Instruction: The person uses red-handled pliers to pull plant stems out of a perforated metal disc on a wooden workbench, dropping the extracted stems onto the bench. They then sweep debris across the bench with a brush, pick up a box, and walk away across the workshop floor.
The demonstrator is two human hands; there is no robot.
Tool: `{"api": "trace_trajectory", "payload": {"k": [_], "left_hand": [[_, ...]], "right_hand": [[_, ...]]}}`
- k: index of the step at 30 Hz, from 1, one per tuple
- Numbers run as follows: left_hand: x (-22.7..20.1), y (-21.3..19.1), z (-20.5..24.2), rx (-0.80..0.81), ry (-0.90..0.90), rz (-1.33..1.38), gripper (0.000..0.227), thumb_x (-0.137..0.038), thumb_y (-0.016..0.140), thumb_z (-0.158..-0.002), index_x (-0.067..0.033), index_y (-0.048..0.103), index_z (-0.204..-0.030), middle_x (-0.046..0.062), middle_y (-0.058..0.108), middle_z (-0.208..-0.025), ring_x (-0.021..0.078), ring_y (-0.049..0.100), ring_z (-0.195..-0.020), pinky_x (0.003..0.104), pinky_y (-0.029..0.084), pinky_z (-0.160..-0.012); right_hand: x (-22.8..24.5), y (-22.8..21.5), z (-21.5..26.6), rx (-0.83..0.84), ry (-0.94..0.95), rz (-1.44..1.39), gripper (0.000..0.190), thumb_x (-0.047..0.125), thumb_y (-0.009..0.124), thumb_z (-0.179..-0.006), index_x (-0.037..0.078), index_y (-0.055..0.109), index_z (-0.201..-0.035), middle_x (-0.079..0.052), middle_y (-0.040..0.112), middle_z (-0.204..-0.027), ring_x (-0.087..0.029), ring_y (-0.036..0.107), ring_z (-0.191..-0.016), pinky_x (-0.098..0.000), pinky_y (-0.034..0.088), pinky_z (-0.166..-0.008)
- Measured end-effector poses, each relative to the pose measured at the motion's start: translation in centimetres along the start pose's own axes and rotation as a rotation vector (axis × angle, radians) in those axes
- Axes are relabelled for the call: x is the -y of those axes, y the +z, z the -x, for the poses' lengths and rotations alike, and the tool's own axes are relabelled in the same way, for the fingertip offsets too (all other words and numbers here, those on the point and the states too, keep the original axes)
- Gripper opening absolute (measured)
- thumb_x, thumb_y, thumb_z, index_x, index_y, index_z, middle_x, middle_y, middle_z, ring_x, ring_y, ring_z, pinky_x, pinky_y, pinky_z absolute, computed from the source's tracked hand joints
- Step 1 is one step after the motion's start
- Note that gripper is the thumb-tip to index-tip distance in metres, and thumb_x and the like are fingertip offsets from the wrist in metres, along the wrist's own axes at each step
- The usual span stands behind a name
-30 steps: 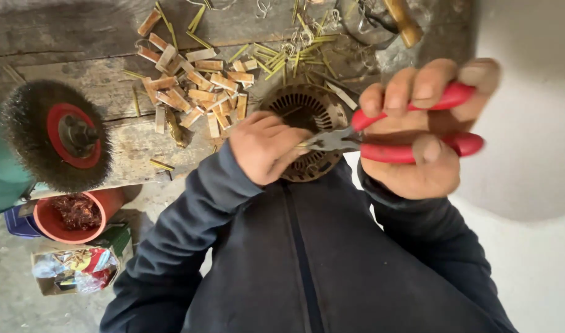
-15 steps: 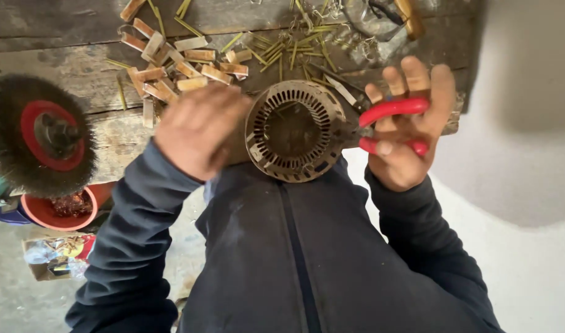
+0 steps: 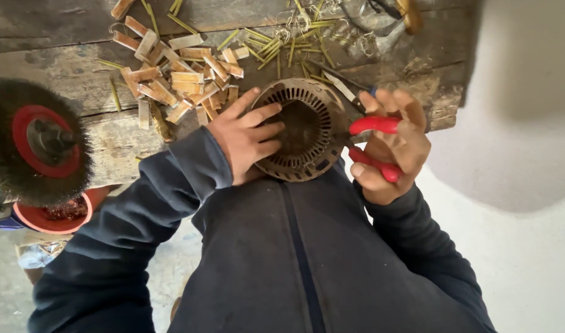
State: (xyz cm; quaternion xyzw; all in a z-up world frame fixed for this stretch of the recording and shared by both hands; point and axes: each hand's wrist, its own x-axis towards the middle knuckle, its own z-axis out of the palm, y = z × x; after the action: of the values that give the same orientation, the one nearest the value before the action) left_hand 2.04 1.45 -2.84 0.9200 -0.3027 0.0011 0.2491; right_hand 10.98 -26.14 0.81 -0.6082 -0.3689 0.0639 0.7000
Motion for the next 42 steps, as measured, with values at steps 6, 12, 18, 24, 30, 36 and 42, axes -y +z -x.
{"api": "trace_trajectory", "payload": {"k": [6, 12, 18, 24, 30, 36, 42], "left_hand": [[0.0, 0.8, 0.3, -0.087, -0.007, 0.04, 0.044, -0.031, 0.079, -0.055, -0.0147, 0.077, -0.097, 0.001, 0.072, -0.122, 0.0299, 0.046, -0.14, 0.06, 0.023, -0.124], [0.3, 1.0, 0.1, -0.104, -0.006, 0.081, 0.045, -0.031, 0.08, -0.052, -0.015, 0.077, -0.094, 0.001, 0.072, -0.118, 0.0295, 0.048, -0.137, 0.062, 0.023, -0.123], [0.0, 1.3, 0.2, -0.064, -0.038, 0.058, 0.046, -0.03, 0.082, -0.052, -0.0163, 0.077, -0.095, 0.0, 0.072, -0.115, 0.0285, 0.05, -0.135, 0.062, 0.024, -0.123], [-0.7, -0.9, 0.0, -0.102, -0.125, 0.348, 0.082, -0.049, 0.084, -0.06, -0.0147, 0.068, -0.133, 0.009, 0.063, -0.136, 0.0344, 0.044, -0.137, 0.071, 0.016, -0.115], [-1.4, 0.3, -1.3, -0.252, -0.124, 0.185, 0.087, -0.068, 0.079, -0.066, -0.0112, 0.069, -0.132, 0.015, 0.062, -0.142, 0.0369, 0.045, -0.144, 0.07, 0.011, -0.119], [-1.6, 1.8, -2.1, -0.222, -0.162, -0.048, 0.063, -0.064, 0.069, -0.082, -0.0111, 0.081, -0.114, 0.011, 0.075, -0.126, 0.0297, 0.045, -0.145, 0.062, 0.01, -0.129], [-2.3, 0.5, -3.3, 0.161, -0.281, -0.166, 0.068, -0.07, 0.055, -0.084, -0.0093, 0.084, -0.086, 0.002, 0.078, -0.083, 0.0264, 0.039, -0.147, 0.061, 0.003, -0.123]], "right_hand": [[-0.2, 0.4, 0.0, -0.065, 0.021, -0.026, 0.071, 0.006, 0.077, -0.087, 0.022, 0.05, -0.151, -0.007, 0.039, -0.162, -0.026, 0.046, -0.15, -0.0516, 0.038, -0.124], [-0.9, 1.5, 0.4, -0.037, -0.19, 0.153, 0.065, 0.009, 0.07, -0.077, 0.013, 0.048, -0.139, -0.013, 0.047, -0.131, -0.032, 0.053, -0.112, -0.0551, 0.049, -0.102], [-0.5, 1.4, 0.1, -0.109, -0.167, 0.171, 0.05, -0.008, 0.065, -0.076, 0.005, 0.057, -0.124, -0.005, 0.054, -0.1, -0.019, 0.05, -0.081, -0.039, 0.051, -0.07], [0.0, 1.4, -0.5, -0.165, -0.071, 0.046, 0.043, -0.015, 0.058, -0.079, 0.005, 0.061, -0.117, -0.006, 0.051, -0.1, -0.017, 0.05, -0.078, -0.0377, 0.051, -0.076], [-0.7, 0.8, -1.7, -0.227, 0.023, -0.089, 0.036, -0.014, 0.06, -0.083, 0.008, 0.06, -0.111, -0.007, 0.055, -0.101, -0.016, 0.052, -0.081, -0.0344, 0.049, -0.074], [1.9, 2.6, -3.8, 0.185, -0.075, 0.21, 0.027, -0.013, 0.068, -0.078, 0.004, 0.055, -0.094, -0.009, 0.051, -0.095, -0.021, 0.052, -0.078, -0.0388, 0.051, -0.075], [0.7, 0.8, -2.6, -0.053, -0.051, 0.066, 0.022, -0.013, 0.066, -0.076, 0.007, 0.058, -0.082, -0.005, 0.048, -0.092, -0.017, 0.05, -0.072, -0.0358, 0.048, -0.067]]}}
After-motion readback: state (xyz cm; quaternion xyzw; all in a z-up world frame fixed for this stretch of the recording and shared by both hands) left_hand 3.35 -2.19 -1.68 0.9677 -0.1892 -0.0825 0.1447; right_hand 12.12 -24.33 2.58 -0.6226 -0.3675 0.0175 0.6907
